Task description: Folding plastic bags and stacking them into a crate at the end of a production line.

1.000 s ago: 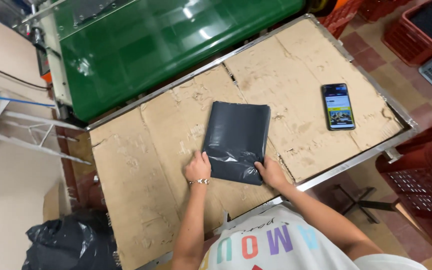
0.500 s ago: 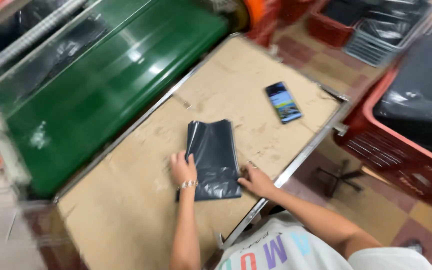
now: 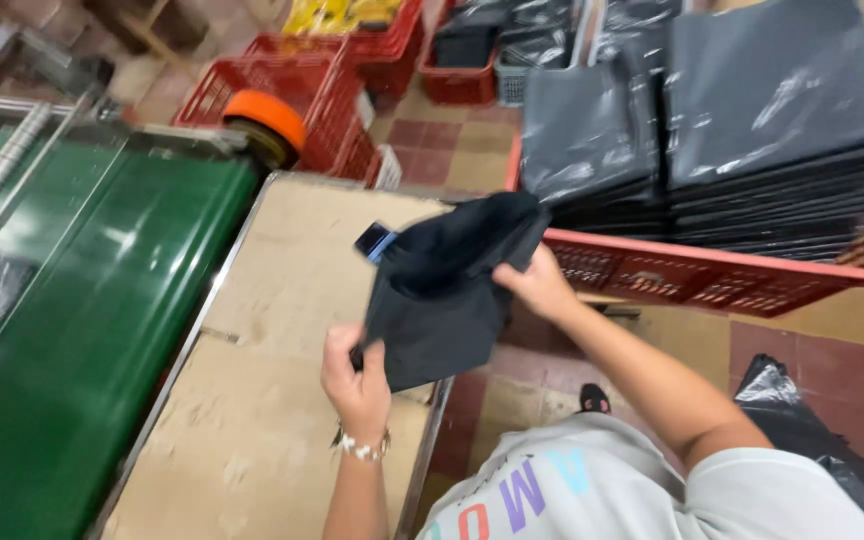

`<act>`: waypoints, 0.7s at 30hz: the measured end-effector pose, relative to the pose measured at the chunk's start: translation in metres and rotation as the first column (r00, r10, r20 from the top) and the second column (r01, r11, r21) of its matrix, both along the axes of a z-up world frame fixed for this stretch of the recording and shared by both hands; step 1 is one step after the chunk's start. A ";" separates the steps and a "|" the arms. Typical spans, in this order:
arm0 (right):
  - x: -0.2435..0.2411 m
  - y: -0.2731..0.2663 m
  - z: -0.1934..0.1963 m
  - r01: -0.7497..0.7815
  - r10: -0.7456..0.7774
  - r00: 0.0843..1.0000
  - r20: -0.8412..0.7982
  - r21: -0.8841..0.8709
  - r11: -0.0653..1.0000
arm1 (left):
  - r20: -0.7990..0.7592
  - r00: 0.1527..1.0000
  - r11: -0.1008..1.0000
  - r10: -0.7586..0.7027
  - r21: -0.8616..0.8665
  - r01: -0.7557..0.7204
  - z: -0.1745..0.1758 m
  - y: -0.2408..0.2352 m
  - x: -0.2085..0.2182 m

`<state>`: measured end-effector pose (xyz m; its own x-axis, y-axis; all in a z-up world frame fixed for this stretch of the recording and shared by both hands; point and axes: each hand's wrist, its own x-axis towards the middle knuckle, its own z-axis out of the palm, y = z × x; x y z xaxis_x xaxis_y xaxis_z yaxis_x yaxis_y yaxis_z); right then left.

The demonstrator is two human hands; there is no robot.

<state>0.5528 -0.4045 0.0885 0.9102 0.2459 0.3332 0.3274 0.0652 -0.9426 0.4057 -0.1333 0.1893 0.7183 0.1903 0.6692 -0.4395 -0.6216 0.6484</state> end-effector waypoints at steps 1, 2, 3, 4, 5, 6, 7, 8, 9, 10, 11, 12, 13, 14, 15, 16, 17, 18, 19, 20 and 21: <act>0.004 -0.028 0.037 0.090 -0.092 0.994 0.054 0.035 0.995 | -0.017 0.998 0.998 0.056 -0.025 -0.056 -0.006 -0.017 0.023; 0.015 -0.058 0.069 0.113 -0.115 0.991 0.062 0.036 0.993 | -0.009 0.999 0.999 0.033 -0.026 -0.033 -0.010 -0.041 0.054; 0.023 -0.087 0.101 0.206 -0.195 0.969 0.152 -0.059 0.977 | -0.032 0.999 0.991 0.013 -0.135 -0.018 -0.014 -0.066 0.084; 0.030 -0.116 0.132 0.304 -0.263 0.933 0.246 -0.144 0.942 | -0.056 0.998 0.970 -0.009 -0.242 -0.004 -0.018 -0.092 0.113; 0.044 -0.144 0.152 0.321 -0.279 0.927 0.250 -0.143 0.936 | -0.051 0.998 0.970 -0.027 -0.242 0.013 -0.021 -0.121 0.140; 0.058 -0.173 0.172 0.384 -0.315 0.904 0.288 -0.226 0.895 | -0.096 0.994 0.967 -0.043 -0.256 0.017 -0.024 -0.151 0.168; 0.071 -0.201 0.191 0.443 -0.346 0.880 0.325 -0.303 0.844 | -0.143 0.988 0.964 -0.057 -0.266 0.017 -0.026 -0.181 0.195; 0.088 -0.227 0.203 0.457 -0.361 0.874 0.326 -0.299 0.838 | -0.140 0.987 0.964 -0.073 -0.264 0.033 -0.014 -0.211 0.216; 0.104 -0.251 0.213 0.467 -0.381 0.876 0.296 -0.322 0.824 | -0.203 0.969 0.951 -0.144 -0.300 0.078 -0.003 -0.239 0.233; 0.119 -0.273 0.224 0.476 -0.402 0.876 0.265 -0.344 0.809 | -0.262 0.941 0.933 -0.216 -0.339 0.120 0.006 -0.265 0.249; 0.130 -0.290 0.225 0.475 -0.402 0.877 0.262 -0.346 0.809 | -0.265 0.940 0.933 -0.217 -0.340 0.119 0.006 -0.282 0.267; 0.142 -0.306 0.225 0.491 -0.436 0.871 0.227 -0.358 0.794 | -0.209 0.951 0.928 -0.230 -0.341 0.150 0.006 -0.299 0.284; 0.154 -0.318 0.225 0.496 -0.460 0.868 0.188 -0.371 0.785 | -0.156 0.960 0.926 -0.233 -0.338 0.170 0.005 -0.311 0.298; 0.160 -0.324 0.222 0.486 -0.451 0.874 0.181 -0.374 0.790 | -0.163 0.961 0.927 -0.224 -0.339 0.158 0.008 -0.313 0.311; 0.169 -0.326 0.219 0.475 -0.454 0.878 0.150 -0.387 0.790 | -0.202 0.959 0.947 -0.197 -0.291 0.133 0.011 -0.311 0.322; 0.177 -0.327 0.216 0.464 -0.457 0.881 0.120 -0.400 0.790 | -0.240 0.956 0.964 -0.169 -0.243 0.110 0.015 -0.308 0.333; 0.192 -0.325 0.209 0.443 -0.437 0.892 0.112 -0.398 0.803 | -0.247 0.958 0.967 -0.146 -0.238 0.086 0.014 -0.299 0.346; 0.206 -0.321 0.203 0.400 -0.414 0.907 0.073 -0.456 0.795 | -0.243 0.965 0.986 -0.102 -0.151 0.067 0.014 -0.288 0.358; 0.219 -0.315 0.196 0.354 -0.392 0.919 0.035 -0.509 0.784 | -0.234 0.970 0.997 -0.060 -0.061 0.047 0.016 -0.275 0.368; 0.243 -0.307 0.173 0.334 -0.372 0.928 0.028 -0.504 0.796 | -0.239 0.970 0.998 -0.037 -0.053 0.025 0.011 -0.263 0.375; 0.269 -0.301 0.151 0.364 -0.371 0.922 0.106 -0.561 0.744 | -0.265 0.964 1.000 0.012 0.021 -0.007 0.007 -0.252 0.385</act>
<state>0.8222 -0.7051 0.2398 0.9721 0.0303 0.2324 0.2040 -0.5974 -0.7756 0.7903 -0.3857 0.1967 0.8689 0.1864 0.4585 -0.2473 -0.6389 0.7284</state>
